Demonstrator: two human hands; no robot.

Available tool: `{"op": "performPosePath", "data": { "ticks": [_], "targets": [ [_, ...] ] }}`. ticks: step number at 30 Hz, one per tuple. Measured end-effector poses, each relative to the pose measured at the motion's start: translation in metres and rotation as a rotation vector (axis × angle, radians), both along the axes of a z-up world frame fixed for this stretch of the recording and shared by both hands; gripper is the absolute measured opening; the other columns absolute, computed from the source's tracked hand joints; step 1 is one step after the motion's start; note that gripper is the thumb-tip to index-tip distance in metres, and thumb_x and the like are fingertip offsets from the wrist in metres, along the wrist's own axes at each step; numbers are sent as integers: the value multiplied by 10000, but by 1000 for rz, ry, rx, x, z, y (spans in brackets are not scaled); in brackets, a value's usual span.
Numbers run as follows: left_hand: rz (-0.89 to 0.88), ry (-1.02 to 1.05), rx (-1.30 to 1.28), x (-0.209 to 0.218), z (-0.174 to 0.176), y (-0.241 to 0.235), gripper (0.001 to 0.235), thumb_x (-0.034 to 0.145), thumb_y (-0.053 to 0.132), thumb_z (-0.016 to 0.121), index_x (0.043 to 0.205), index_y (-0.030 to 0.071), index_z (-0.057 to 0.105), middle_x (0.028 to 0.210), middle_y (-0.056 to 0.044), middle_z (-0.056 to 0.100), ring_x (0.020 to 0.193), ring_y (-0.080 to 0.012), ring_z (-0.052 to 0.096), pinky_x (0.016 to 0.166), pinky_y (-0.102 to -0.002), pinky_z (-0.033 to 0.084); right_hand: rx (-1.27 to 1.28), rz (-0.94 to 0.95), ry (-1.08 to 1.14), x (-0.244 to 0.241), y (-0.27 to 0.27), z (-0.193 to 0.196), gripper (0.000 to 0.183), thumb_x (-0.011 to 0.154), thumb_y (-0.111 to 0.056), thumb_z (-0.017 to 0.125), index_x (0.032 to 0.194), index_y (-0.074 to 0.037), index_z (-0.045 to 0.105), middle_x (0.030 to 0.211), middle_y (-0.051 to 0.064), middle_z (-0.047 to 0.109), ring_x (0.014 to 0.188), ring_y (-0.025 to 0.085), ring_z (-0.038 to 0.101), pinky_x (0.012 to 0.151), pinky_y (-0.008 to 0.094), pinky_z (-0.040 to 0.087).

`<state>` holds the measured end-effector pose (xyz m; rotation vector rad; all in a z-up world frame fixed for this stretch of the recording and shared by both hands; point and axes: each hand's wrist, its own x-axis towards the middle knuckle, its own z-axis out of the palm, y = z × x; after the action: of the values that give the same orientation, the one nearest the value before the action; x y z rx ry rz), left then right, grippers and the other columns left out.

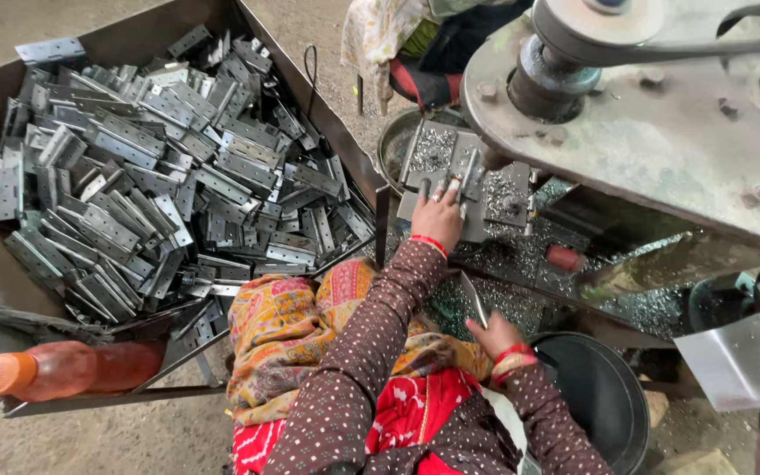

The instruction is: The person picks up a metal bracket from a bin, positions it in a machine jig, and pulls a metal lever to operate the machine.

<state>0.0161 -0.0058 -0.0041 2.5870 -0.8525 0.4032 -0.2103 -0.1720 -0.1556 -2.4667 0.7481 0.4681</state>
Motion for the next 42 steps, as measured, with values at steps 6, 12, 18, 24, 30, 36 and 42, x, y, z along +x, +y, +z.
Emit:
{"op": "performPosePath", "data": {
  "ticks": [6, 12, 18, 24, 30, 36, 42],
  "targets": [
    [7, 72, -27, 3, 2, 2, 225, 902, 193, 594, 922, 71, 781, 1368, -92, 662, 1249, -297, 600, 1212, -531, 255, -59, 41, -56, -4, 3, -13, 589, 844, -586, 705, 1023, -25, 712, 945, 252, 741, 931, 462, 713, 819, 538, 564],
    [-16, -94, -9, -21, -5, -3, 276, 910, 230, 569, 981, 80, 791, 1324, -132, 653, 1257, -322, 614, 1183, -569, 246, -21, 56, -25, 1, 0, -2, 577, 823, -564, 739, 1019, -27, 667, 908, 258, 731, 901, 465, 707, 800, 531, 551],
    [25, 120, -22, 15, 0, -18, 269, 907, 172, 540, 911, 78, 792, 1450, -83, 615, 1304, -283, 594, 1156, -550, 298, -36, 40, -58, -2, 6, 5, 550, 854, -553, 708, 1001, -25, 676, 873, 246, 734, 855, 456, 718, 754, 522, 560],
    [32, 44, 22, 20, 6, -16, 226, 863, 155, 584, 803, 116, 798, 1378, -65, 636, 1245, -283, 601, 1147, -569, 329, -65, -42, -141, -14, 39, -29, 460, 937, -500, 603, 1069, -61, 645, 849, 226, 746, 813, 444, 726, 739, 533, 561],
    [-79, 41, -37, 0, 16, 14, 147, 835, 196, 641, 912, 139, 753, 1130, -53, 677, 1083, -247, 640, 1005, -479, 457, -60, -20, -183, -13, 44, -22, 500, 918, -497, 626, 1115, -37, 633, 875, 257, 730, 827, 480, 708, 706, 572, 547],
    [89, -138, -281, -35, -6, 128, 328, 786, 214, 650, 1093, 101, 673, 1149, -87, 622, 1027, -260, 641, 841, -440, 489, -204, 123, -5, -3, 18, 11, 676, 918, -620, 722, 930, 56, 730, 871, 307, 711, 843, 469, 717, 738, 535, 556],
    [509, 4, 186, -2, -97, 311, 146, 820, 174, 619, 734, 166, 737, 862, -79, 687, 763, -270, 711, 940, -541, 482, -21, 26, 53, 7, 3, 46, 539, 892, -515, 715, 915, 19, 645, 652, 201, 676, 495, 343, 675, 531, 485, 535]
  ]
}}
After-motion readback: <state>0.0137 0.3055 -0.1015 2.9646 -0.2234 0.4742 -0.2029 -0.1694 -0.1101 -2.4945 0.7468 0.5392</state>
